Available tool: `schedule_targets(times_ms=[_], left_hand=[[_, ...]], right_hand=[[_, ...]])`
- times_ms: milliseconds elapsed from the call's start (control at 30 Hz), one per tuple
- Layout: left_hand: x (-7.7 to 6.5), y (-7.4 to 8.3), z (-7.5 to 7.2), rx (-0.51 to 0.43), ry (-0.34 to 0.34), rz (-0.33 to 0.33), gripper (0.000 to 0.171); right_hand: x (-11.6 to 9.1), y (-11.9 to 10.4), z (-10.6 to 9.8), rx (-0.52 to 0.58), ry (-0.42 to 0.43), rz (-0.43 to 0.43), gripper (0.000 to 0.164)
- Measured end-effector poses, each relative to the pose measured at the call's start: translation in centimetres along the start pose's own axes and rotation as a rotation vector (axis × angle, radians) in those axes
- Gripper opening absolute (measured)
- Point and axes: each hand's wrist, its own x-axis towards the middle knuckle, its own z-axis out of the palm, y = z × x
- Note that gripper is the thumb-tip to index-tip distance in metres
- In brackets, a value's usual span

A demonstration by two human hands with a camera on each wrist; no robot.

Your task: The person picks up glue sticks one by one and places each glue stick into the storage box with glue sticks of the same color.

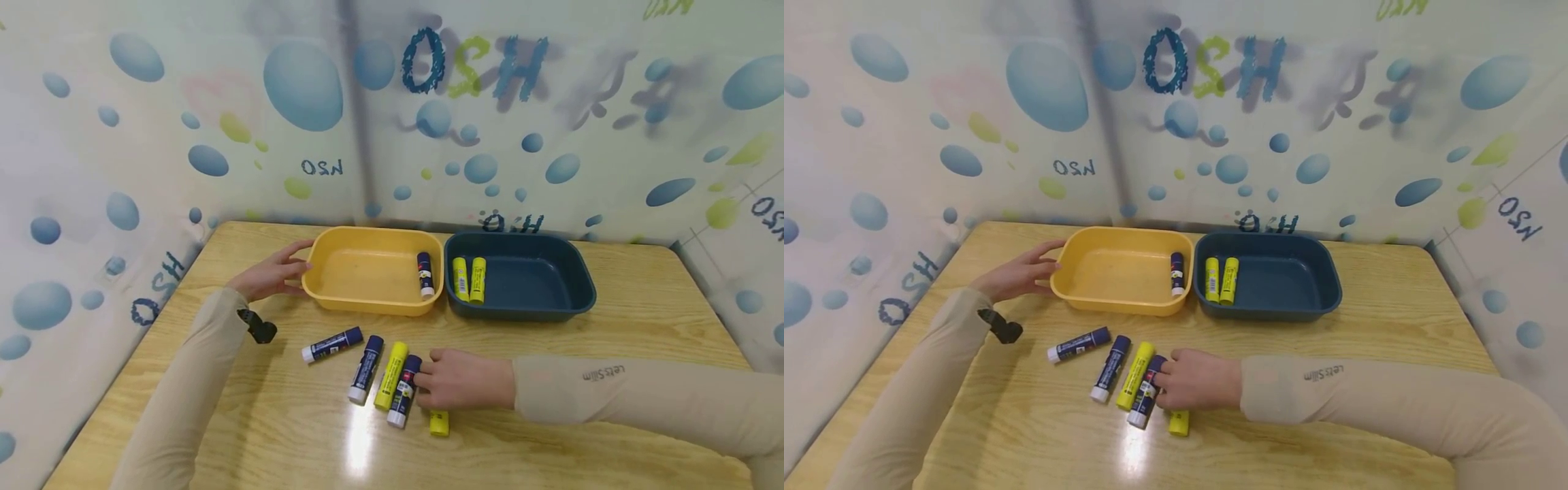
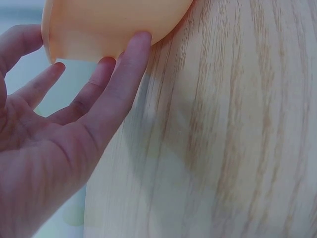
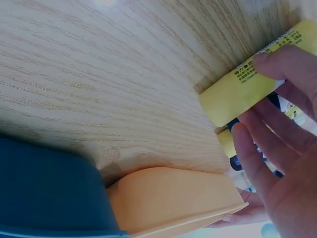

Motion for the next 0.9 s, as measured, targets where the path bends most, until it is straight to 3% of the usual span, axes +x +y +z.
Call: schedule_targets(times_ms=[467,700,900], left_hand=[[-0.2,0.1,0.1,0.003,0.000,-0.013,0.070],[0.0,0.0,0.0,0.007,-0.009,-0.005,0.070],[0.1,-0.2,0.0,-0.011,0.005,-0.010,0.069]], right_hand=[[-2.4,0.2,-0.1,0.001,-0.004,0.084,0.020],[-3.7,0.9,-0.6,-0.042,0.075,0.165,0.015],[-5.4,2.3,-1.4,-0.052,0.075,0.226,0.019]])
